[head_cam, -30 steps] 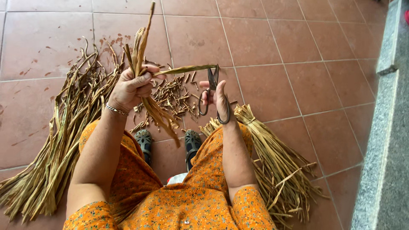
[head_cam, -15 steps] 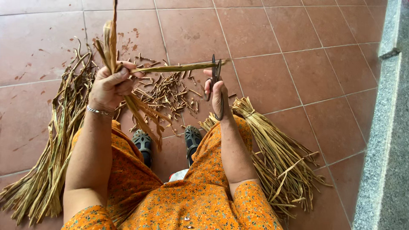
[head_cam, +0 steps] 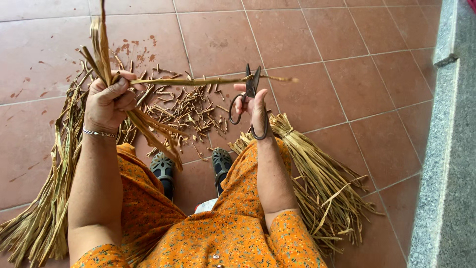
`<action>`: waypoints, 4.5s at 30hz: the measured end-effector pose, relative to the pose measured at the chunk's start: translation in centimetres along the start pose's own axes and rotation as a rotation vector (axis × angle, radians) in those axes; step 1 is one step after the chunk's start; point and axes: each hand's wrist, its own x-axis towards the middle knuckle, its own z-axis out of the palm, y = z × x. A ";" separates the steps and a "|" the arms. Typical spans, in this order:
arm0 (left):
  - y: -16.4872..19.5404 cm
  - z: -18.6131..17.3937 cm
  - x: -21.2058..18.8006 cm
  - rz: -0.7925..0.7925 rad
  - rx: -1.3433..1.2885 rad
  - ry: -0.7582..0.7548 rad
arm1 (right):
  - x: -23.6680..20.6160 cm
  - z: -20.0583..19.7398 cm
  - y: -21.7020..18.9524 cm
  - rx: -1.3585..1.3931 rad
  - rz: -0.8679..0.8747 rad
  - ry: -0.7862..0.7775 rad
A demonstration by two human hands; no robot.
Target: The person sits on a tiled floor with large bundles of dried plant stalks. They pick up stalks, use scissors to cut off the root ends and damaged sections, drop the trimmed-off pieces into a discard pile, and place the trimmed stalks into finished bundles beside them.
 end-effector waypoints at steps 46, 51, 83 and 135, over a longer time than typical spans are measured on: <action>-12.1 7.4 2.7 0.151 0.755 0.017 | 1.5 11.8 1.4 -0.375 -0.165 0.072; -13.8 5.9 3.0 0.043 0.805 0.080 | 1.6 11.3 2.0 -0.264 -0.114 0.012; -10.1 9.7 1.7 -0.048 0.560 -0.010 | 0.0 12.4 -1.0 -0.187 -0.167 0.080; -8.2 3.8 2.1 0.231 0.651 0.003 | -42.6 -17.2 14.5 0.588 0.739 1.821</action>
